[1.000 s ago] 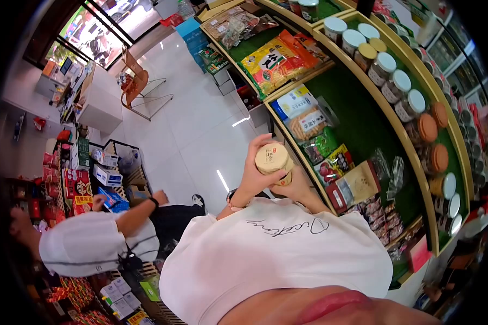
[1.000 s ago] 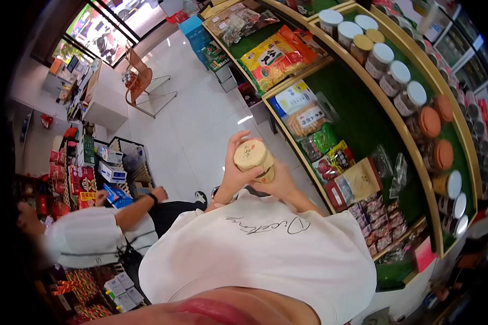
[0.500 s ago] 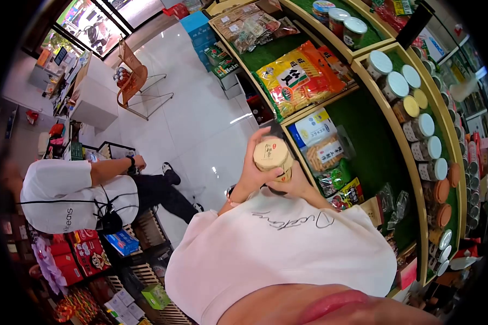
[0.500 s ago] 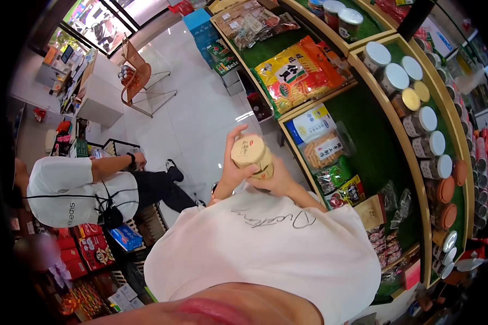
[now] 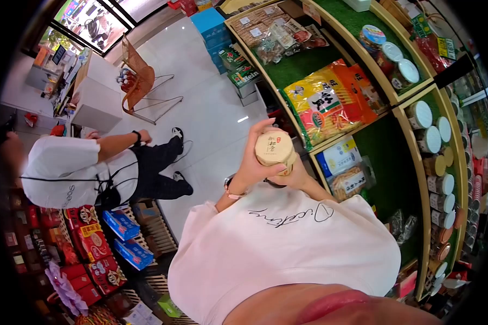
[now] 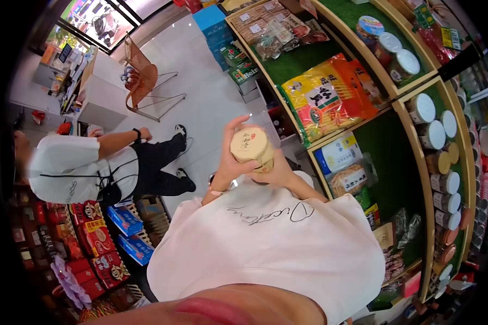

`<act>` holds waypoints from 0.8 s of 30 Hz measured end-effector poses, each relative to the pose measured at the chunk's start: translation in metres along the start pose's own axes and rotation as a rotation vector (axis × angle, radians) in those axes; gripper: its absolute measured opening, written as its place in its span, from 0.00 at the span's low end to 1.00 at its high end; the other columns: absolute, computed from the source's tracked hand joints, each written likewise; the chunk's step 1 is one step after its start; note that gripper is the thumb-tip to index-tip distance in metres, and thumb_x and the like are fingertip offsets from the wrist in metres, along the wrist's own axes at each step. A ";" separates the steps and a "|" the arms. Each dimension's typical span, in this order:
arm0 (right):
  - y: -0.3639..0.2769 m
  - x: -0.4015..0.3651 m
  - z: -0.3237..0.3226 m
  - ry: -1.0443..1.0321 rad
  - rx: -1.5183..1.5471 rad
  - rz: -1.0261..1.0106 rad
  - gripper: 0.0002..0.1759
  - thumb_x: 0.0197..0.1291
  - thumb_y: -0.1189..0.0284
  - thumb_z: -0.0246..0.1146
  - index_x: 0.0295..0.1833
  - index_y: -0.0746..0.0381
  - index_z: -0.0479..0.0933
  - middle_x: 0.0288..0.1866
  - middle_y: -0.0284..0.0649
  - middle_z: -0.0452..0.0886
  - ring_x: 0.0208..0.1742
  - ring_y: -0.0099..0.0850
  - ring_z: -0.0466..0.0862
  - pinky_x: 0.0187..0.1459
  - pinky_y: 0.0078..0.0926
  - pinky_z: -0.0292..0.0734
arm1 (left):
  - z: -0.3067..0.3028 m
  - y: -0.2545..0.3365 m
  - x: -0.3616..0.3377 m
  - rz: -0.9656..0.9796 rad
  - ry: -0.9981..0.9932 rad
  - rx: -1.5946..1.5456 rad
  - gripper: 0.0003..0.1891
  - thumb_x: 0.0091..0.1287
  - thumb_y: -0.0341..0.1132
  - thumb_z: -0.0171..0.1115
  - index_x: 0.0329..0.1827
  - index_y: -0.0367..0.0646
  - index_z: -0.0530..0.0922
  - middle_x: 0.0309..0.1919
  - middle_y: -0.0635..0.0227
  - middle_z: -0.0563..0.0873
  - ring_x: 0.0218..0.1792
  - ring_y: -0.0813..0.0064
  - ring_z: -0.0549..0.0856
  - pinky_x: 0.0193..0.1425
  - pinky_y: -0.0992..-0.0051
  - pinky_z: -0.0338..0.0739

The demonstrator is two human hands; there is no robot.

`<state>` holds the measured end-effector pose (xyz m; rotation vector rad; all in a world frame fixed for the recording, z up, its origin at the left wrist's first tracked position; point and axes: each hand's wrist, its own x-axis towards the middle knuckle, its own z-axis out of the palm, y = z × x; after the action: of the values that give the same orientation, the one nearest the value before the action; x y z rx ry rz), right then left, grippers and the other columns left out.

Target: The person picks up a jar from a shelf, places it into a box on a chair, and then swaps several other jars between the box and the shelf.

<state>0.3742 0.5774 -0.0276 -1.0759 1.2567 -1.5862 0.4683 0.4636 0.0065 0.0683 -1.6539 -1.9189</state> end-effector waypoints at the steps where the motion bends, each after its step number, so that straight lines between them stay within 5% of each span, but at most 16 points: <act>1: 0.002 0.008 0.001 0.005 0.040 0.003 0.35 0.38 0.71 0.73 0.56 0.65 0.71 0.48 0.39 0.79 0.47 0.25 0.78 0.50 0.25 0.73 | -0.005 -0.001 0.005 -0.004 0.002 -0.010 0.48 0.45 0.35 0.75 0.68 0.42 0.55 0.52 0.59 0.73 0.54 0.71 0.74 0.59 0.71 0.68; 10: 0.029 0.101 -0.015 0.019 0.005 0.000 0.36 0.38 0.71 0.73 0.57 0.66 0.70 0.50 0.39 0.79 0.49 0.26 0.78 0.52 0.25 0.72 | -0.067 -0.021 0.074 -0.057 0.025 -0.080 0.46 0.45 0.33 0.75 0.67 0.42 0.56 0.52 0.60 0.74 0.54 0.72 0.74 0.60 0.71 0.68; 24: 0.036 0.323 -0.091 0.169 -0.003 -0.096 0.38 0.38 0.71 0.74 0.59 0.65 0.69 0.50 0.39 0.78 0.50 0.25 0.77 0.53 0.25 0.72 | -0.185 -0.054 0.302 -0.088 -0.244 0.014 0.44 0.46 0.33 0.74 0.66 0.41 0.58 0.56 0.58 0.73 0.57 0.70 0.73 0.62 0.71 0.66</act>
<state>0.1955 0.2908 -0.0341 -1.0345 1.3353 -1.7794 0.2746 0.1626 0.0169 -0.0932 -1.8494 -2.0484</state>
